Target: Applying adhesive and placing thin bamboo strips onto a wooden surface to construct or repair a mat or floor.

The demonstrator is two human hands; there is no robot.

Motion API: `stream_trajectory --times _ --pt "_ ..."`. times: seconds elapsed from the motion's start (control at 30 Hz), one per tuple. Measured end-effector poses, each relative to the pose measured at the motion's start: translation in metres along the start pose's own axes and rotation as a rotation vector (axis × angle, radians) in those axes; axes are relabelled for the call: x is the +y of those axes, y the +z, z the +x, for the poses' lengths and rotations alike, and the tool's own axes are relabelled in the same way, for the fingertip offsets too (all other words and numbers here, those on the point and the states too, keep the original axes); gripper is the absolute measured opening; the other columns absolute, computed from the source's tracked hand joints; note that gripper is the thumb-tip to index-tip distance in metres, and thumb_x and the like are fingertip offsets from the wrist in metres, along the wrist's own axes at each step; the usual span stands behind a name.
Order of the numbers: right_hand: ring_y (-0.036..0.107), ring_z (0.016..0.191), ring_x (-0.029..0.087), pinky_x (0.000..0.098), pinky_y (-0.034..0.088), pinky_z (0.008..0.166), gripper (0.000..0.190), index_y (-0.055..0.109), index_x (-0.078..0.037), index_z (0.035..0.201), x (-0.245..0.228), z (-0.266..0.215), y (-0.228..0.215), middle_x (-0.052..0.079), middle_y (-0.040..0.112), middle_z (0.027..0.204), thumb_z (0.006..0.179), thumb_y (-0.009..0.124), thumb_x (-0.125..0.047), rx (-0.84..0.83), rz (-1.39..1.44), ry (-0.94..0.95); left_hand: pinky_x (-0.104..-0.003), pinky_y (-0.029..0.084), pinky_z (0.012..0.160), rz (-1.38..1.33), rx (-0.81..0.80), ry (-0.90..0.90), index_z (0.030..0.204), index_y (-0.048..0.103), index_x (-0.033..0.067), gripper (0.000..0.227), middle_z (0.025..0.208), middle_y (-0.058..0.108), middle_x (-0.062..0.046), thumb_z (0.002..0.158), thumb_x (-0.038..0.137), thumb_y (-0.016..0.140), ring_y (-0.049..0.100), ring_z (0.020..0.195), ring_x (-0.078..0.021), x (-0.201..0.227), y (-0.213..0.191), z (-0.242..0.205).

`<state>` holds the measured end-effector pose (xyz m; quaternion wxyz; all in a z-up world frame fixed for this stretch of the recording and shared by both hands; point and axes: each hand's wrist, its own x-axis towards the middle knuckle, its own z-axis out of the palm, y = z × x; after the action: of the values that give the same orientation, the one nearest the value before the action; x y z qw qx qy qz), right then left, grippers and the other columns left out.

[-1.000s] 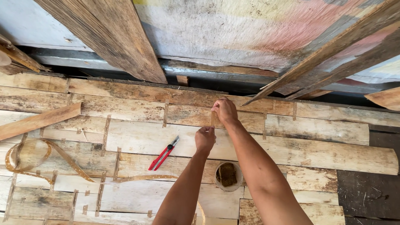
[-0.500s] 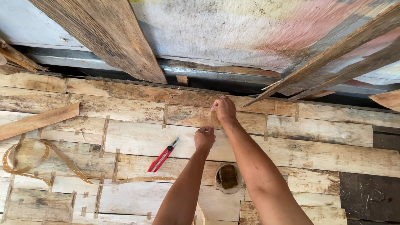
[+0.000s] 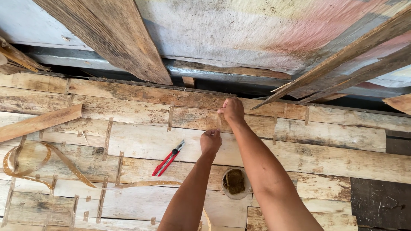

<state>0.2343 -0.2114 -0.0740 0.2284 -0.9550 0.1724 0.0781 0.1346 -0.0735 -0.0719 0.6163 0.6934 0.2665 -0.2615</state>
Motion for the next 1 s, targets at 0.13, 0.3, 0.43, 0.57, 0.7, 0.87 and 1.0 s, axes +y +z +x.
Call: stream_trajectory --times 0.13,0.3,0.43,0.57,0.7,0.87,1.0 --pt "0.068 0.098 0.025 0.0393 0.055 0.088 0.035 0.071 -0.006 0.077 0.009 0.004 0.006 0.01 0.071 0.101 0.065 0.098 -0.025 0.014 0.116 0.053 -0.031 0.051 0.053 0.019 0.004 0.008 0.092 0.074 0.0005 0.029 0.064 0.069 -0.007 0.095 0.029 0.071 0.064 0.054 -0.0137 -0.003 0.001 0.005" --pt "0.067 0.094 0.026 0.0391 0.058 0.08 0.038 0.069 -0.006 0.076 0.011 0.012 0.001 0.012 0.067 0.102 0.061 0.1 -0.025 -0.042 0.127 0.033 -0.03 0.052 0.055 0.029 -0.014 -0.016 0.09 0.075 -0.0008 0.03 0.065 0.07 -0.007 0.095 0.029 0.071 0.064 0.055 -0.0134 -0.006 0.002 0.011" --pt "0.067 0.091 0.025 0.0393 0.057 0.079 0.039 0.069 -0.006 0.076 0.005 0.011 -0.014 0.011 0.066 0.101 0.064 0.1 -0.026 -0.116 0.091 -0.003 -0.03 0.052 0.055 0.02 -0.02 -0.058 0.091 0.075 -0.0003 0.029 0.066 0.07 -0.006 0.095 0.028 0.07 0.064 0.056 -0.0132 0.009 -0.001 0.001" --pt "0.069 0.086 0.021 0.038 0.059 0.073 0.034 0.068 -0.006 0.078 0.006 0.013 -0.018 0.008 0.068 0.099 0.07 0.095 -0.026 -0.231 0.138 0.078 -0.03 0.052 0.054 0.013 -0.001 -0.069 0.092 0.075 -0.0003 0.027 0.066 0.069 -0.007 0.094 0.027 0.07 0.064 0.055 -0.014 0.011 -0.001 -0.002" --pt "0.065 0.085 0.021 0.0376 0.057 0.071 0.032 0.071 -0.007 0.078 0.02 0.018 -0.01 0.01 0.064 0.099 0.071 0.096 -0.026 -0.171 0.168 0.001 -0.031 0.05 0.053 -0.008 -0.002 -0.046 0.092 0.075 -0.0016 0.029 0.065 0.068 -0.008 0.095 0.027 0.069 0.062 0.054 -0.0145 0.009 0.0 -0.004" --pt "0.067 0.086 0.022 0.0389 0.057 0.076 0.034 0.069 -0.005 0.082 0.021 0.013 -0.003 0.01 0.067 0.095 0.074 0.093 -0.027 -0.154 0.191 0.028 -0.031 0.05 0.052 -0.012 -0.001 -0.062 0.093 0.075 -0.0005 0.029 0.064 0.068 -0.007 0.095 0.028 0.07 0.062 0.053 -0.0141 0.008 -0.001 -0.002" --pt "0.066 0.089 0.024 0.0399 0.057 0.079 0.036 0.07 -0.007 0.086 0.026 0.014 -0.001 0.01 0.064 0.101 0.077 0.093 -0.033 -0.152 0.174 -0.002 -0.031 0.051 0.051 0.012 0.015 -0.045 0.092 0.075 -0.001 0.031 0.063 0.068 -0.007 0.094 0.029 0.07 0.063 0.052 -0.0142 0.009 0.0 -0.002"
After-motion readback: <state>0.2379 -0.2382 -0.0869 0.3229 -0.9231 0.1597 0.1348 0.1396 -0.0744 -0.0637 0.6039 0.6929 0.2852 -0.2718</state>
